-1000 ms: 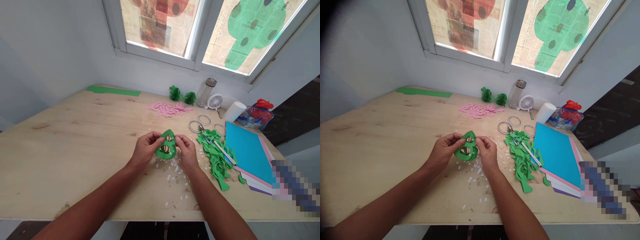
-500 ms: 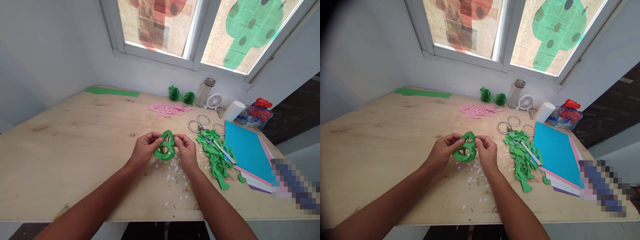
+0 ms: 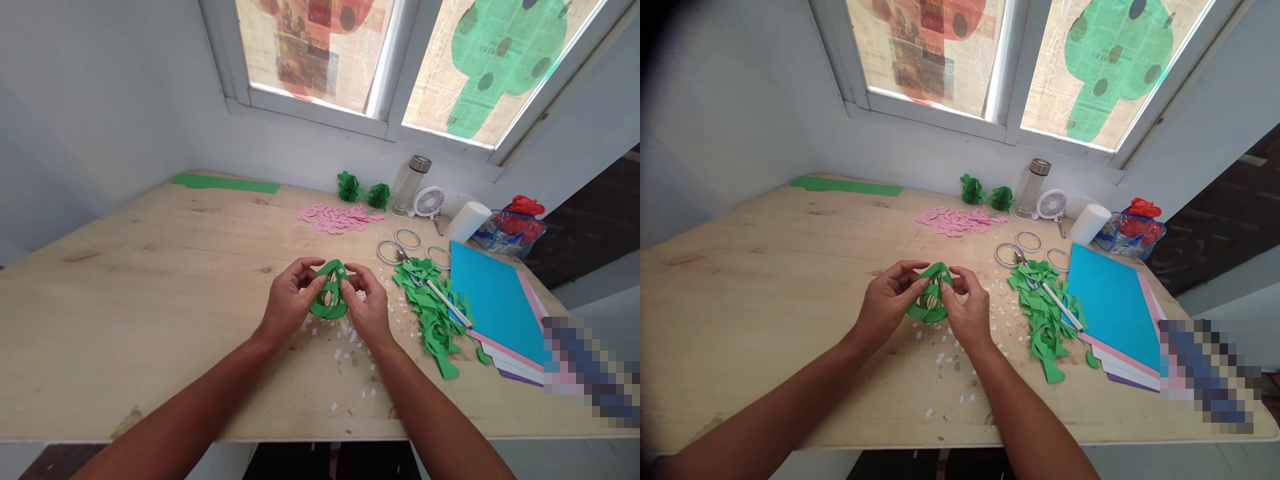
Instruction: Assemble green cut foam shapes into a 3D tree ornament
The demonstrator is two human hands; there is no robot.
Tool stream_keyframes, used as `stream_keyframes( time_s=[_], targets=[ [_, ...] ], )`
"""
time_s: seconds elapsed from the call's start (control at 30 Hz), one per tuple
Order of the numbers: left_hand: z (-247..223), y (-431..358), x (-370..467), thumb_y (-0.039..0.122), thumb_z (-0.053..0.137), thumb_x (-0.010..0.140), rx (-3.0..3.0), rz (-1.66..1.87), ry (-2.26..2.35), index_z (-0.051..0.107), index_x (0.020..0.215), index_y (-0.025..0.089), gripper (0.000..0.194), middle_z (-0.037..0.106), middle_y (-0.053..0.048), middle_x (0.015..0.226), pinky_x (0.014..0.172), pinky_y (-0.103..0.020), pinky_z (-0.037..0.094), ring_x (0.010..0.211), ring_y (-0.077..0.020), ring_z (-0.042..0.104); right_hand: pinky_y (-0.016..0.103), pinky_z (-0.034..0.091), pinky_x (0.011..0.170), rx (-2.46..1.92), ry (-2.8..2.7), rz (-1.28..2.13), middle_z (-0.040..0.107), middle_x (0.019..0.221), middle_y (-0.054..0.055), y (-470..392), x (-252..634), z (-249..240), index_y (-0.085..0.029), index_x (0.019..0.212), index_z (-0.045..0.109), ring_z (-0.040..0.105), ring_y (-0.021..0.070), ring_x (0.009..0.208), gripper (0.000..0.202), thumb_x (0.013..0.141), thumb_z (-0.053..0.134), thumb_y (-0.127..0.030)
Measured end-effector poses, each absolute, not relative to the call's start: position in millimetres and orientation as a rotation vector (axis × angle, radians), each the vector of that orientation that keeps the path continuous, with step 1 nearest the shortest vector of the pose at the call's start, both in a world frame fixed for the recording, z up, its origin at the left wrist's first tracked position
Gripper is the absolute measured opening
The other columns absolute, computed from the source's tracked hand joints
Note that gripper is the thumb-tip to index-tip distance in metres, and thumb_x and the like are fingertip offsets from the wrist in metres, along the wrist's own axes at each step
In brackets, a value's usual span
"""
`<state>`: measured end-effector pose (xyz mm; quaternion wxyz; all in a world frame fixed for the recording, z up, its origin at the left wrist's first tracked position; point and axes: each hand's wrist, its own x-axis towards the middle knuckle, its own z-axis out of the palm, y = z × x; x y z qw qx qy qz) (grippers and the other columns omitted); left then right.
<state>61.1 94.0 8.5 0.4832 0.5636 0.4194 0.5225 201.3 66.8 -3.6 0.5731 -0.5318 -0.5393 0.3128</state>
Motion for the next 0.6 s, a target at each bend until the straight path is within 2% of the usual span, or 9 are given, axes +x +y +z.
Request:
stream_keyframes(
  time_s=[0.23, 0.33, 0.5, 0.6],
  targets=[
    [11.5, 88.8, 61.0, 0.029, 0.062, 0.077, 1.633, 1.278, 1.123, 0.06, 0.102, 0.02, 0.027, 0.055, 0.004, 0.066, 0.058, -0.024, 0.045, 0.058, -0.0113, 0.053, 0.026, 0.048, 0.062, -1.26, -1.212, 0.749, 0.066, 0.072, -0.001, 67.5, 198.9, -5.7, -0.02, 0.103, 0.055, 0.06, 0.0137, 0.063, 0.027, 0.078, 0.061, -0.027],
    [11.8, 88.3, 61.2, 0.029, 0.061, 0.078, 1.646, 1.283, 1.115, 0.059, 0.102, 0.02, 0.026, 0.055, 0.005, 0.065, 0.057, -0.023, 0.044, 0.057, -0.0113, 0.052, 0.025, 0.049, 0.062, -1.246, -1.197, 0.704, 0.067, 0.077, -0.001, 66.1, 197.7, -5.0, -0.021, 0.1, 0.052, 0.06, 0.0134, 0.065, 0.026, 0.077, 0.063, -0.026],
    [12.6, 88.8, 61.2, 0.028, 0.061, 0.078, 1.621, 1.294, 1.118, 0.055, 0.099, 0.021, 0.024, 0.053, 0.006, 0.063, 0.056, -0.022, 0.042, 0.055, -0.0106, 0.05, 0.026, 0.049, 0.071, -1.245, -1.298, 0.556, 0.065, 0.082, 0.001, 64.1, 197.4, -2.6, -0.021, 0.085, 0.057, 0.06, 0.0142, 0.074, 0.008, 0.079, 0.059, -0.026],
    [13.0, 88.5, 60.8, 0.029, 0.061, 0.078, 1.621, 1.286, 1.124, 0.052, 0.099, 0.021, 0.024, 0.051, 0.006, 0.062, 0.056, -0.022, 0.042, 0.056, -0.0107, 0.05, 0.027, 0.048, 0.074, -1.218, -1.336, 0.552, 0.065, 0.082, 0.001, 65.1, 198.3, -2.4, -0.021, 0.082, 0.059, 0.059, 0.015, 0.077, 0.005, 0.08, 0.056, -0.023]
  ],
)
